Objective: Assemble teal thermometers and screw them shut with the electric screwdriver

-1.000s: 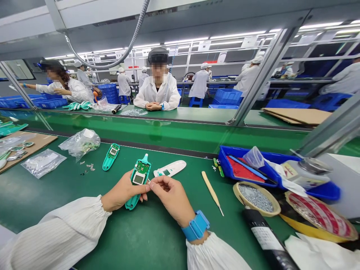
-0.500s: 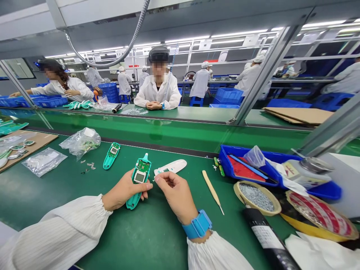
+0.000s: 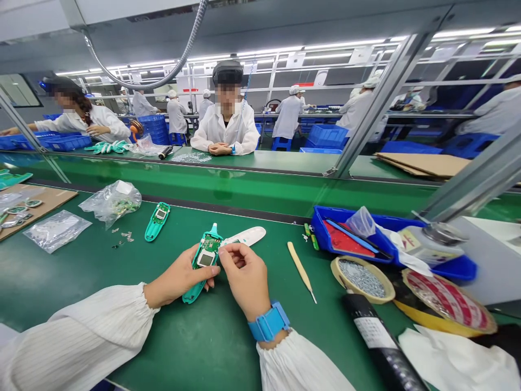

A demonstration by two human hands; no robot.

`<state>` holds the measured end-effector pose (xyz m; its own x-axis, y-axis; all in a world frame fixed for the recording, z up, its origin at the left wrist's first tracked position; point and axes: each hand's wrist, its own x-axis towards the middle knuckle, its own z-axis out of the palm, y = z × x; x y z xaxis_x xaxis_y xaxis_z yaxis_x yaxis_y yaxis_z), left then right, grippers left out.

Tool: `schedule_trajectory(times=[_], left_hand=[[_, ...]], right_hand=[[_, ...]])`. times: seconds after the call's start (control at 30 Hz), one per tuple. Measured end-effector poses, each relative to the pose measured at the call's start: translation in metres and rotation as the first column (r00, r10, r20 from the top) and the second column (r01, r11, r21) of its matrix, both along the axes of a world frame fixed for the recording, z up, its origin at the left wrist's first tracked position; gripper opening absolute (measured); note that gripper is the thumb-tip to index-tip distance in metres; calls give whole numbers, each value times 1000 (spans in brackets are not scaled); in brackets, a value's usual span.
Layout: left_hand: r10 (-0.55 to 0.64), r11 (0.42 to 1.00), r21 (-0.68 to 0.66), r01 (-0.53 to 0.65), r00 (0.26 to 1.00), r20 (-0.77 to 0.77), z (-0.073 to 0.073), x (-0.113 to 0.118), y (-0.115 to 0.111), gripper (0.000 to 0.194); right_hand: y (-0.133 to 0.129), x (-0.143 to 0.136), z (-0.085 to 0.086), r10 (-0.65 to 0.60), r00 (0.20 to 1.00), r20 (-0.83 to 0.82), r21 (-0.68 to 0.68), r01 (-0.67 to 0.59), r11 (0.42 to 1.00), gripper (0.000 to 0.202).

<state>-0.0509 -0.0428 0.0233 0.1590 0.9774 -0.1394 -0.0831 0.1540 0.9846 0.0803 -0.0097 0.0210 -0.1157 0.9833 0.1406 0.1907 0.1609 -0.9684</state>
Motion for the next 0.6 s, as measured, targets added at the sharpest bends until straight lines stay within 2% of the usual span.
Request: schedule_trajectory(times=[0.27, 0.5, 0.6], left_hand=[[15, 997, 77, -12, 999, -37, -1, 3, -1, 40], [41, 994, 101, -29, 992, -121, -2, 5, 3, 40], [67, 990, 136, -42, 982, -179, -2, 6, -3, 41]], right_hand=[[-1, 1, -4, -69, 989, 131, 118, 54, 992, 19], [2, 2, -8, -85, 982, 171, 177, 55, 983, 19], [-1, 0, -6, -123, 971, 206, 233, 74, 970, 15]])
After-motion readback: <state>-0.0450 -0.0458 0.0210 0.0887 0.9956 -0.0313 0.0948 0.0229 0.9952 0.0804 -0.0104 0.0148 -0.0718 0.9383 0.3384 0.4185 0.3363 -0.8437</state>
